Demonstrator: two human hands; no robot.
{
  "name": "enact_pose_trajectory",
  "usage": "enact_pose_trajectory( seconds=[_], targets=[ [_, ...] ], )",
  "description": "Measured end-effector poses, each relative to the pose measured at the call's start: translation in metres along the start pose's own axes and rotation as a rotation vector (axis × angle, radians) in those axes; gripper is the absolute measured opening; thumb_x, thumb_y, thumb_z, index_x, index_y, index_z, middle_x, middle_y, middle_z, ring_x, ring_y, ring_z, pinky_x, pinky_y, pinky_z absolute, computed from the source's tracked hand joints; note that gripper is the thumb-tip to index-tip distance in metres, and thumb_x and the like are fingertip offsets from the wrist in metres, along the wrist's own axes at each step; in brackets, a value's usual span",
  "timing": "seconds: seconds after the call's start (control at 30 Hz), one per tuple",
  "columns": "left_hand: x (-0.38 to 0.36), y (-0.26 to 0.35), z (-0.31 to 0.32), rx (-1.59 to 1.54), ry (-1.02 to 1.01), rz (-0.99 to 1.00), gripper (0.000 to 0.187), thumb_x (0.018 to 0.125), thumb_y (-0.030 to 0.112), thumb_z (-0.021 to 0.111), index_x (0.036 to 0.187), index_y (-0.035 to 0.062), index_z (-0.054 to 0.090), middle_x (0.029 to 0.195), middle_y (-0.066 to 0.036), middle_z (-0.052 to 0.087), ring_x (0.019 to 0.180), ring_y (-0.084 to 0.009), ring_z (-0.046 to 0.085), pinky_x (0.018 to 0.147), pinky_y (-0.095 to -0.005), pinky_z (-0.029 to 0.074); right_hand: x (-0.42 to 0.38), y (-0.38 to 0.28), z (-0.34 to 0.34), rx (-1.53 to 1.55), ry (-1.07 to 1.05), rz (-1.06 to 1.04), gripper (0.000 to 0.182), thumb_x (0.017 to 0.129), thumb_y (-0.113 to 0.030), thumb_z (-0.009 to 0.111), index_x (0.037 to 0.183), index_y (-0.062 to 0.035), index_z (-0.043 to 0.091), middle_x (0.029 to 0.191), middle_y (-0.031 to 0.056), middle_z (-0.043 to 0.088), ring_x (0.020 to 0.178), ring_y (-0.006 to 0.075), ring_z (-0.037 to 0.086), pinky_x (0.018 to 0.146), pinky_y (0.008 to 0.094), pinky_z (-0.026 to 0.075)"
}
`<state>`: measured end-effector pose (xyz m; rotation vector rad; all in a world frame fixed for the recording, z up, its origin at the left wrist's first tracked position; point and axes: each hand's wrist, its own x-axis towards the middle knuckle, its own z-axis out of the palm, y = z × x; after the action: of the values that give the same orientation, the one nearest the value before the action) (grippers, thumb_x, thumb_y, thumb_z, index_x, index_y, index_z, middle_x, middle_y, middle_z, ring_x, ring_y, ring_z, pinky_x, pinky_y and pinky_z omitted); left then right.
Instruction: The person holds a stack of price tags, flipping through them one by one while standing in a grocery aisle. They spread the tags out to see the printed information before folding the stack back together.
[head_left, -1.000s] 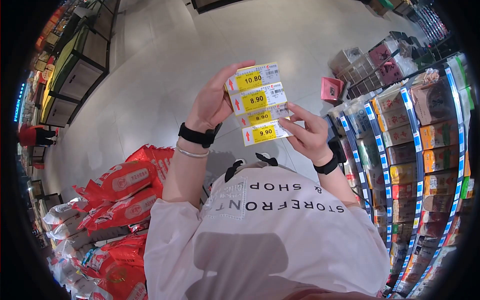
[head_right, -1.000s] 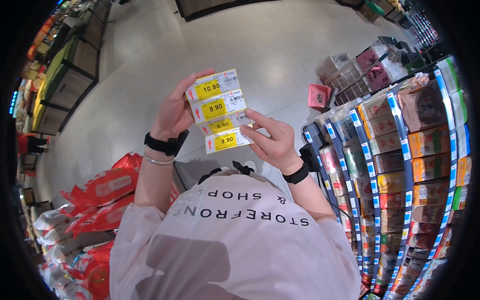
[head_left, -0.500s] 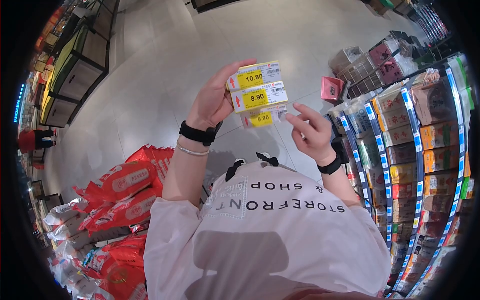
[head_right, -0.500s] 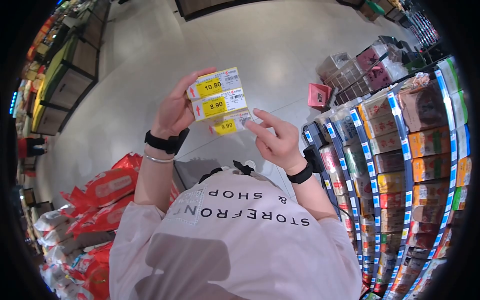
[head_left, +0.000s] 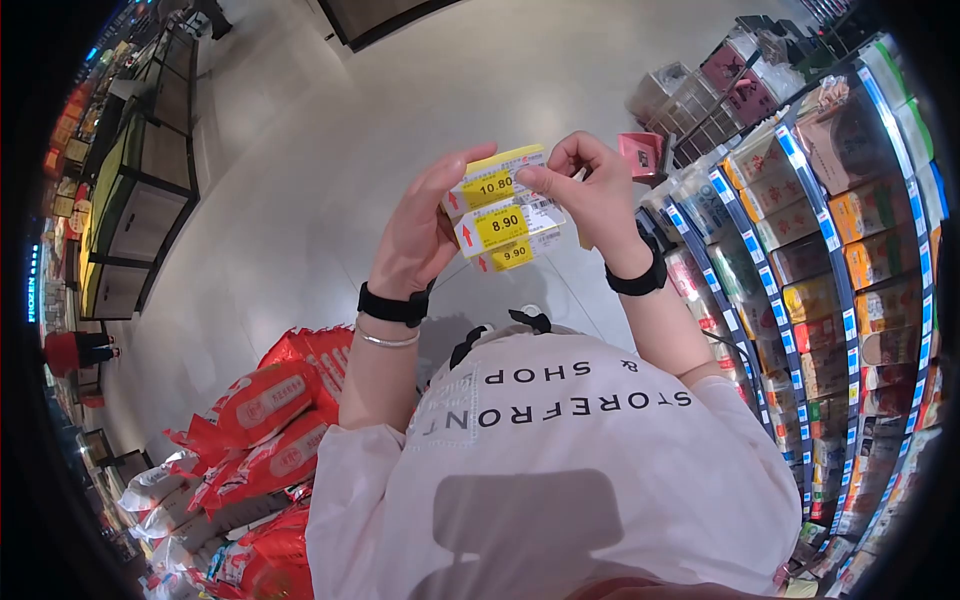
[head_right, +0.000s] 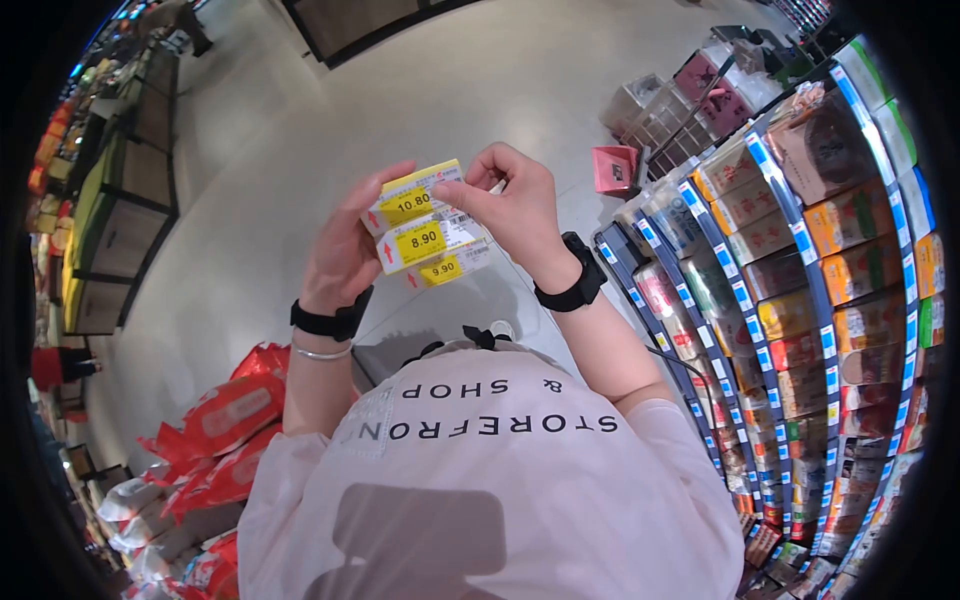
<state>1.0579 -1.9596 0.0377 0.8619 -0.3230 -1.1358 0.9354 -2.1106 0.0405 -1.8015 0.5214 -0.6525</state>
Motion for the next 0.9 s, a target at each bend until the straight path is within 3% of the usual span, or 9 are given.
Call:
enact_pose_trajectory(
  seconds=[0.17,0.23,0.27,0.33,0.43,0.67,0.9],
  targets=[
    [-0.005,0.003,0.002,0.000,0.001,-0.011,0.052,0.088,0.033,0.055,0.125,-0.0032,0.047,0.114,-0.014,0.056,0.102,-0.0195,0.059,0.086,-0.0324,0.050,-0.002,0.008,0.001,0.058,-0.009,-0.011,0.025,0.070,-0.018,0.079,0.075,-0.0025,0.060,0.066,0.0005,0.058,0.061,0.0049,0.050,0.053,0.0196,0.040],
    [-0.003,0.000,0.000,-0.009,0.012,0.013,0.052,0.088,0.033,0.056,0.125,-0.0030,0.048,0.114,-0.014,0.056,0.102,-0.0196,0.059,0.086,-0.0326,0.050,-0.007,0.009,0.004,-0.003,0.113,-0.164,0.025,0.070,-0.015,0.078,0.088,-0.0031,0.065,0.076,0.0010,0.059,0.059,0.0046,0.050,0.051,0.0192,0.039],
    [-0.003,0.000,-0.001,-0.017,0.009,0.014,0.052,0.088,0.032,0.057,0.125,-0.0031,0.047,0.114,-0.014,0.056,0.102,-0.0196,0.059,0.086,-0.0327,0.050,-0.009,0.007,0.005,0.006,0.109,-0.173,0.025,0.070,-0.015,0.078,0.088,-0.0031,0.065,0.076,0.0010,0.059,0.059,0.0046,0.050,0.051,0.0192,0.039],
    [-0.003,0.001,-0.002,-0.013,0.009,0.024,0.052,0.087,0.032,0.057,0.125,-0.0032,0.047,0.114,-0.014,0.056,0.102,-0.0197,0.059,0.087,-0.0328,0.050,-0.012,0.004,0.005,-0.180,0.125,-0.401,0.034,0.070,-0.011,0.076,0.103,-0.0080,0.067,0.085,0.0018,0.057,0.057,0.0061,0.049,0.048,0.0196,0.040],
    [-0.003,0.003,-0.001,-0.020,0.000,0.004,0.053,0.087,0.030,0.058,0.125,-0.0032,0.047,0.113,-0.014,0.056,0.103,-0.0203,0.058,0.088,-0.0337,0.050,-0.010,0.013,0.007,-0.281,0.137,-0.570,0.038,0.070,-0.007,0.075,0.107,-0.0122,0.067,0.087,0.0031,0.055,0.056,0.0086,0.050,0.047,0.0205,0.040],
    [-0.005,0.006,0.001,-0.046,-0.002,-0.009,0.054,0.085,0.029,0.059,0.127,-0.0024,0.045,0.115,-0.015,0.055,0.108,-0.0244,0.056,0.091,-0.0367,0.048,-0.010,0.014,0.004,-0.377,0.174,-0.721,0.035,0.069,-0.006,0.075,0.103,-0.0125,0.068,0.086,0.0029,0.056,0.056,0.0102,0.052,0.046,0.0225,0.041],
    [-0.002,0.004,-0.003,-0.027,0.044,-0.006,0.052,0.084,0.026,0.058,0.126,-0.0023,0.048,0.118,-0.016,0.055,0.108,-0.0239,0.056,0.093,-0.0367,0.047,-0.012,0.013,-0.002,-0.404,0.143,-0.812,0.018,0.065,-0.003,0.073,0.080,-0.0095,0.064,0.081,0.0028,0.057,0.058,0.0160,0.056,0.049,0.0273,0.043]
  ],
)
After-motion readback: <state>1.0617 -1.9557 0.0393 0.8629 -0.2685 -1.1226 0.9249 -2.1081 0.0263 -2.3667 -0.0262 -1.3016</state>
